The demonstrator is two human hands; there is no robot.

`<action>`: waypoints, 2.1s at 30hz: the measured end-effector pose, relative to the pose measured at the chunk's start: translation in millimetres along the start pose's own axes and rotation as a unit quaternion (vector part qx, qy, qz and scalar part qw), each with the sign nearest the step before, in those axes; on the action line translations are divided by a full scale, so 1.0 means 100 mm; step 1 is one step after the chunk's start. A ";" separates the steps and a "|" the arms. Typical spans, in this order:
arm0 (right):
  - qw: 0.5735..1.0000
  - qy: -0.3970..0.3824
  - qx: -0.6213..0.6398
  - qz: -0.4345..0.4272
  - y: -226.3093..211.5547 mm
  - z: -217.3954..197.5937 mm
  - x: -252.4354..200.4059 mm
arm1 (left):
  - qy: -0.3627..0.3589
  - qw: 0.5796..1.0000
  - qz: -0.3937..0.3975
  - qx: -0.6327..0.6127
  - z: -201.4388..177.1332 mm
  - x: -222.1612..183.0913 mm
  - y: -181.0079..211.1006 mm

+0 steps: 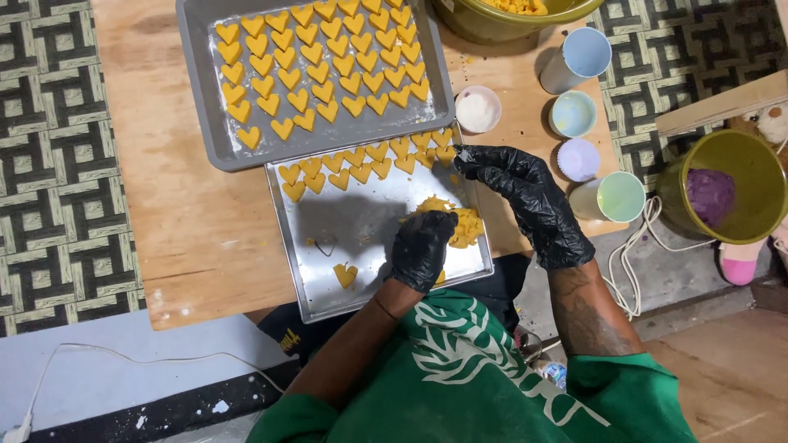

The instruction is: Shaping small pieces of yellow dough into heart shapes and arranging them on a baking tray.

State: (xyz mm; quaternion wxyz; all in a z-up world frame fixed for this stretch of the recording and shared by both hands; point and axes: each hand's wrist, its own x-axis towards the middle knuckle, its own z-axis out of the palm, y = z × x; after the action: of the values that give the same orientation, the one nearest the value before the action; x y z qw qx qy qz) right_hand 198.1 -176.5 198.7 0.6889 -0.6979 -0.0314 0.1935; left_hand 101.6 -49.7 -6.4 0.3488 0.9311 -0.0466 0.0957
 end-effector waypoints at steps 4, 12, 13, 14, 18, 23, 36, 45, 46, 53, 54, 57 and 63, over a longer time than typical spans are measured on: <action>1.000 0.002 0.003 -0.006 0.06 -0.02 -0.02 | -0.001 0.999 0.011 -0.032 -0.06 -0.01 -0.02; 0.938 -0.072 -0.330 -0.078 0.44 -0.18 -0.08 | 0.065 0.994 -0.040 0.074 -0.44 -0.29 0.03; 0.938 -0.074 -0.330 -0.076 0.50 -0.17 -0.12 | 0.065 0.994 -0.042 0.074 -0.53 -0.31 0.02; 0.864 -0.103 -0.480 -0.112 0.54 -0.16 -0.15 | 0.047 0.996 -0.055 0.049 -0.63 -0.33 0.01; 0.693 -0.121 -0.689 -0.171 0.70 0.02 -0.25 | 0.012 0.995 -0.078 0.064 -0.80 -0.45 0.05; 0.700 -0.106 -0.655 -0.265 1.28 -0.12 -0.14 | -0.078 0.993 -0.080 -0.028 -0.90 -0.57 0.15; 0.670 -0.023 -0.596 -0.441 1.65 -0.16 -0.03 | -0.208 0.968 -0.057 0.126 -0.20 -0.62 -0.36; 0.749 -0.210 -0.580 -0.241 1.35 0.10 0.12 | -0.202 0.963 -0.133 0.115 -0.70 -0.64 -0.01; 0.750 -0.211 -0.579 -0.241 1.44 0.13 0.18 | -0.202 0.963 -0.134 0.115 -0.73 -0.65 0.00; 0.755 -0.243 -0.581 -0.182 1.56 0.18 0.06 | -0.017 0.991 -0.059 0.118 -0.67 -0.71 -0.04; 0.751 -0.261 -0.565 -0.220 1.54 0.18 -0.03 | 0.010 0.988 -0.043 0.149 -0.61 -0.73 -0.07; 0.870 -0.206 -0.427 -0.138 1.42 0.35 -0.33 | 0.033 0.988 -0.023 0.147 -0.62 -0.72 -0.04; 0.805 -0.323 -0.422 -0.263 0.93 0.22 -0.11 | 0.001 0.982 -0.009 0.191 -0.67 -0.71 -0.02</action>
State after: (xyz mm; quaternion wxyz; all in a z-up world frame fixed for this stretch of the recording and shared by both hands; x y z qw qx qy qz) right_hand 160.1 -164.0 111.2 0.3007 -0.7818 -0.5132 0.1872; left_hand 22.4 -2.6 26.8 0.1657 0.9809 -0.0186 0.1002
